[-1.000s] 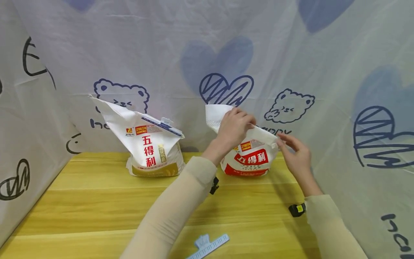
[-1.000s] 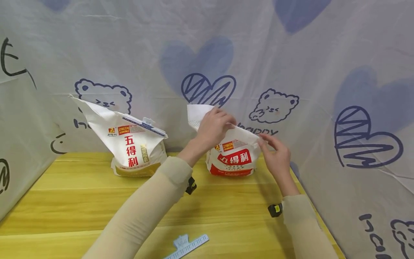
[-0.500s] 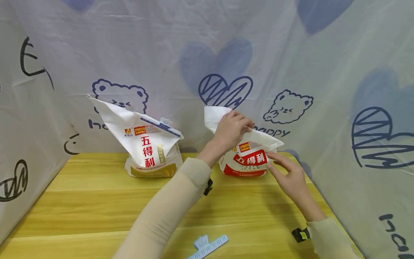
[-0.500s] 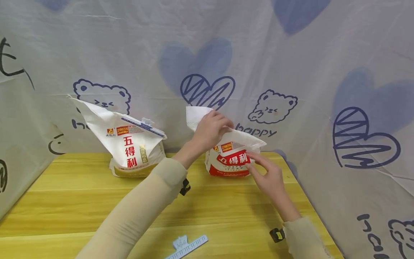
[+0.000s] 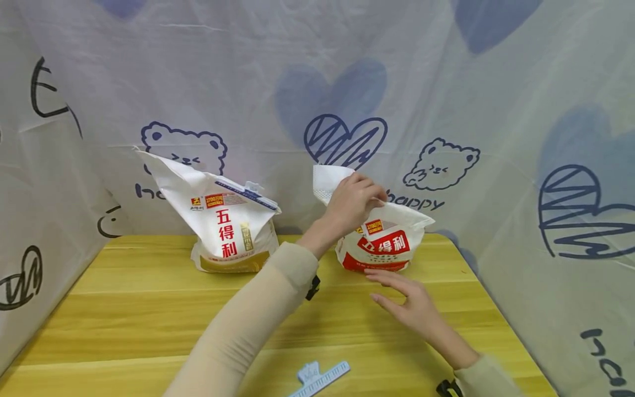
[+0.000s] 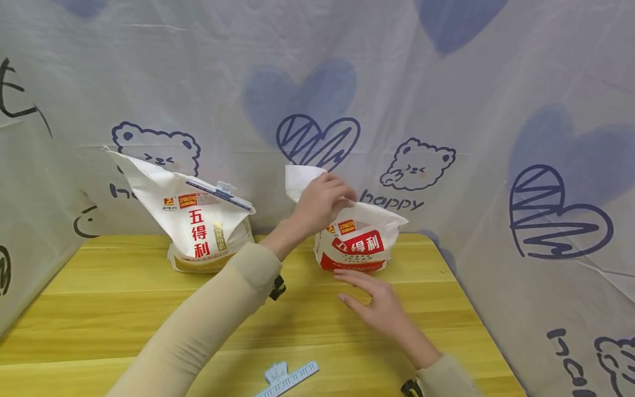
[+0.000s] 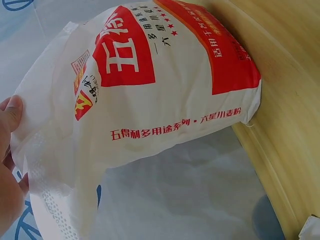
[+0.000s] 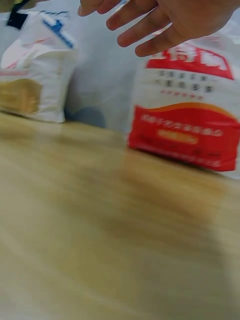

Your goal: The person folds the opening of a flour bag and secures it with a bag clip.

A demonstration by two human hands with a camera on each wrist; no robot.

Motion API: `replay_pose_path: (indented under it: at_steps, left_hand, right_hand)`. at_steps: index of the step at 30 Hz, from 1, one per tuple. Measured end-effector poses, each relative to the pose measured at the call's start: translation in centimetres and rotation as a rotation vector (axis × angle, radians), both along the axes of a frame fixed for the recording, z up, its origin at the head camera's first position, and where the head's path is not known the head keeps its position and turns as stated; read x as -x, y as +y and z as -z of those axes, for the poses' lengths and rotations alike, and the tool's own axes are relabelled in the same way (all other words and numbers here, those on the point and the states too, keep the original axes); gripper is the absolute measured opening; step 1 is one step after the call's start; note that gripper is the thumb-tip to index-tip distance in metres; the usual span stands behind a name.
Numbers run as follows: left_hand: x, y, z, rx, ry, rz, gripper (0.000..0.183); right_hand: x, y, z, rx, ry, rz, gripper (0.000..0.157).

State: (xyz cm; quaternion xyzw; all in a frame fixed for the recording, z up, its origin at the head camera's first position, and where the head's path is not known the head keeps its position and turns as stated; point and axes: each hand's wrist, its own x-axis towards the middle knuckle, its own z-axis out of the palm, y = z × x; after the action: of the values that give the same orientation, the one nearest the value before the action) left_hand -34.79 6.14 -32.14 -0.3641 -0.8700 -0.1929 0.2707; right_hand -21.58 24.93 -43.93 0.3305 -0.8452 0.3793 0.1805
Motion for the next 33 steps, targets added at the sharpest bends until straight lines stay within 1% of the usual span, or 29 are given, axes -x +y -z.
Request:
replay_pose_path:
  at_steps: [6,8,11,16,18,20,22,25,30,33]
  left_hand:
    - [-0.3,-0.2,0.0,-0.006,-0.043,0.010,0.013]
    - [-0.3,-0.3,0.0,-0.005,-0.047,0.009,0.013]
    - [-0.4,-0.4,0.0,-0.001,-0.050,0.006,0.013]
    - [-0.5,-0.3,0.0,0.002,-0.047,0.007,0.014]
    - [-0.5,-0.4,0.0,0.004,-0.044,0.007,0.014]
    - [-0.5,-0.4,0.1,0.006,-0.044,0.006,0.014]
    - [-0.5,-0.4,0.2,0.004,-0.039,0.007,0.014]
    - [-0.5,-0.4,0.3,-0.001,-0.025,0.009,0.013]
    - [-0.4,-0.4,0.4,-0.002,-0.012,0.009,0.012]
    - [-0.4,-0.3,0.4,-0.003,-0.011,0.007,0.012]
  right_hand:
    - [-1.1,-2.4,1.2,-0.049,-0.127,-0.121,0.037]
    - [-1.3,-3.1,1.5,-0.061,-0.155,-0.168,0.037]
    - [-1.7,-4.3,2.1,-0.078,-0.172,-0.240,0.036]
    - [-2.1,-6.0,3.2,-0.113,-0.150,-0.354,0.037]
    - [-2.3,-6.6,3.6,-0.135,-0.139,-0.385,0.038]
    - [-2.5,-7.1,4.0,-0.158,-0.159,-0.417,0.039]
    - [-2.7,-7.5,4.3,-0.198,-0.181,-0.435,0.042]
    - [-2.8,-8.1,4.5,-0.280,-0.248,-0.448,0.045]
    - [-2.9,-9.0,4.5,-0.415,-0.346,-0.461,0.045]
    - [-3.0,-9.3,4.4,-0.455,-0.366,-0.483,0.043]
